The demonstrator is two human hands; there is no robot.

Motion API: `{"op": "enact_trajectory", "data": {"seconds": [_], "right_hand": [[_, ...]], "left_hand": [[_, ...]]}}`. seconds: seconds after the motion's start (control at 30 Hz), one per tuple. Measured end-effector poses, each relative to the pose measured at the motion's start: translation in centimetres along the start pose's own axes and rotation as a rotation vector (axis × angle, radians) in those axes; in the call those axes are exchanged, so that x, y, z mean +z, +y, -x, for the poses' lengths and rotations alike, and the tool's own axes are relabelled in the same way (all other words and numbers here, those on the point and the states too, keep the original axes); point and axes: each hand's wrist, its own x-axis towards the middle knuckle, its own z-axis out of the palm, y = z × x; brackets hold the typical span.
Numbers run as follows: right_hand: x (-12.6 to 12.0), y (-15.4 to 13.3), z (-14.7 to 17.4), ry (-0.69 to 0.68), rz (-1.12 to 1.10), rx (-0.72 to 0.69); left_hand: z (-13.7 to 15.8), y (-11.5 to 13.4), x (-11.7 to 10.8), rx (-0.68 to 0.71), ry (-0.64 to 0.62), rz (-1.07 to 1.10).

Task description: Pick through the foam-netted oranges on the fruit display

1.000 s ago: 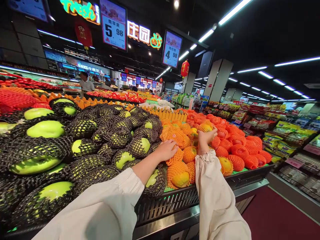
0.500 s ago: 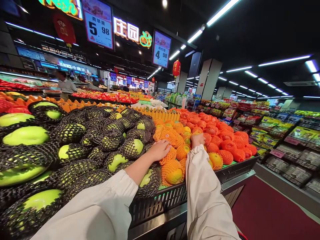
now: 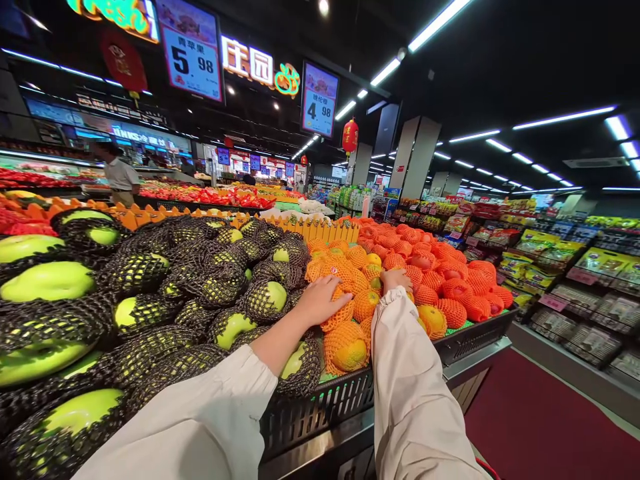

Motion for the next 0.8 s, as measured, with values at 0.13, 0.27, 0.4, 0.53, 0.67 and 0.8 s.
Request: {"op": "enact_trajectory", "data": {"seconds": [0.13,0.27,0.4,0.53,0.67,0.8], "right_hand": [[0.6,0.0,0.8,0.097,0.002,0.003],[-1.7,-0.2,2.2,0.304,-0.370,-0.028],[-6.3,-2.1,2.3,0.454,-0.671,-0.097],[-7.9,-5.8,0.6,-0.120,-0.900,-0.461],[-4.1,-7.6,-2.6,-0.505,-0.551,-0.570],[1.2,-6.0,-6.7,-0.223,-0.179,-0.643]], "left_hand": [[-0.1,0.1,-0.3,0.078,0.038,-0.018],[0.0,0.3,-1.0,0.085,0.187,-0.028],[0.2,0.6,-1.1,0.000,0.249,-0.052],[0.2,0.5,-0.2,0.011,0.018,-0.144],[0.3,0.4,0.2,0.038,-0.058,-0.203],[0.4,0.5,-0.1,0.038,-0.079,-0.229]]}}
